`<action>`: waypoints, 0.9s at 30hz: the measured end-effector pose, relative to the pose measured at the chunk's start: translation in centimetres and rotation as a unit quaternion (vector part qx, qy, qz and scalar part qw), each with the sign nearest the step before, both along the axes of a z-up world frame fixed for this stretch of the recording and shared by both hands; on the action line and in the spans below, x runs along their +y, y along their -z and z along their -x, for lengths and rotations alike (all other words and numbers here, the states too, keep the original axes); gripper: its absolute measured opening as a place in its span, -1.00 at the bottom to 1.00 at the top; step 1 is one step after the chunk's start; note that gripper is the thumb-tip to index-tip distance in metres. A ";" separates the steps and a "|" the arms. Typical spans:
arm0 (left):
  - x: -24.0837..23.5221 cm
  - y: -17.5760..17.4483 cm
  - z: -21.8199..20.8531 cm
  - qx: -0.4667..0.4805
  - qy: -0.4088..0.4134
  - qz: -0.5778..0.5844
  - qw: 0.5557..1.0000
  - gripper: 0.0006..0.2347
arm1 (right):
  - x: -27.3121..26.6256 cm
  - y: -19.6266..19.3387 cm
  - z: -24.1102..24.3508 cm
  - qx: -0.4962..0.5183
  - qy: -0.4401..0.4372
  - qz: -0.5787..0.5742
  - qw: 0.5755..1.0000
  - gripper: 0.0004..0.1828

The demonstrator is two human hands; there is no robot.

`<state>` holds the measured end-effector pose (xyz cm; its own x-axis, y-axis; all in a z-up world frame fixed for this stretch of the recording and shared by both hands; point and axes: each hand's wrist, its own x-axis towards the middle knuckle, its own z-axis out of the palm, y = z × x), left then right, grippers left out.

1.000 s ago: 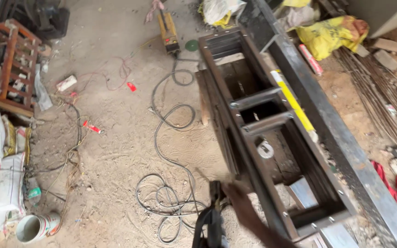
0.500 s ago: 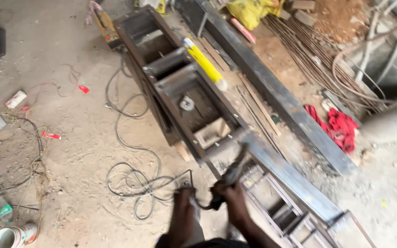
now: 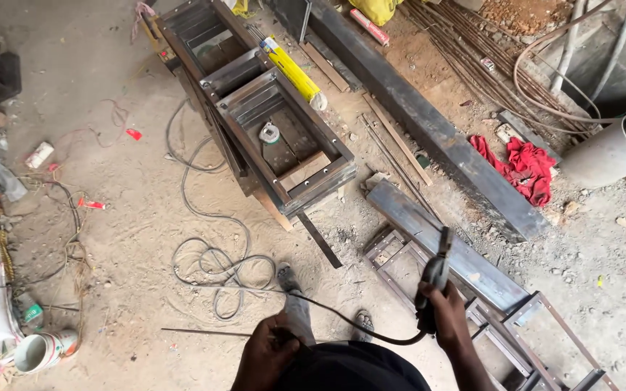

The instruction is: The person positions a metal frame on the workshop floor, then uses an arc welding electrode holder to weld joints on the frame, producing sparks as they work along the frame. They reposition the frame and continue welding multiple joints, holding a small metal piece in one hand while welding with the other.

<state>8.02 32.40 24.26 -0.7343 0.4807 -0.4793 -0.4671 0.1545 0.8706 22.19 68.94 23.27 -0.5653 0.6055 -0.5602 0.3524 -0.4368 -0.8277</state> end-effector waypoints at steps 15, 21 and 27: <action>-2.3 -3.4 5.8 0.058 0.040 0.139 0.988 -0.68 | 2.3 1.0 15.8 -0.058 -0.133 -0.269 0.952 0.25; 3.6 -10.7 11.8 0.175 -0.064 0.017 0.982 -0.89 | 3.1 2.1 18.5 -0.079 -0.174 -0.348 0.918 0.39; 15.8 -14.8 15.0 0.213 0.080 -0.117 0.967 -0.87 | 3.0 1.4 19.5 -0.127 -0.212 -0.379 0.892 0.35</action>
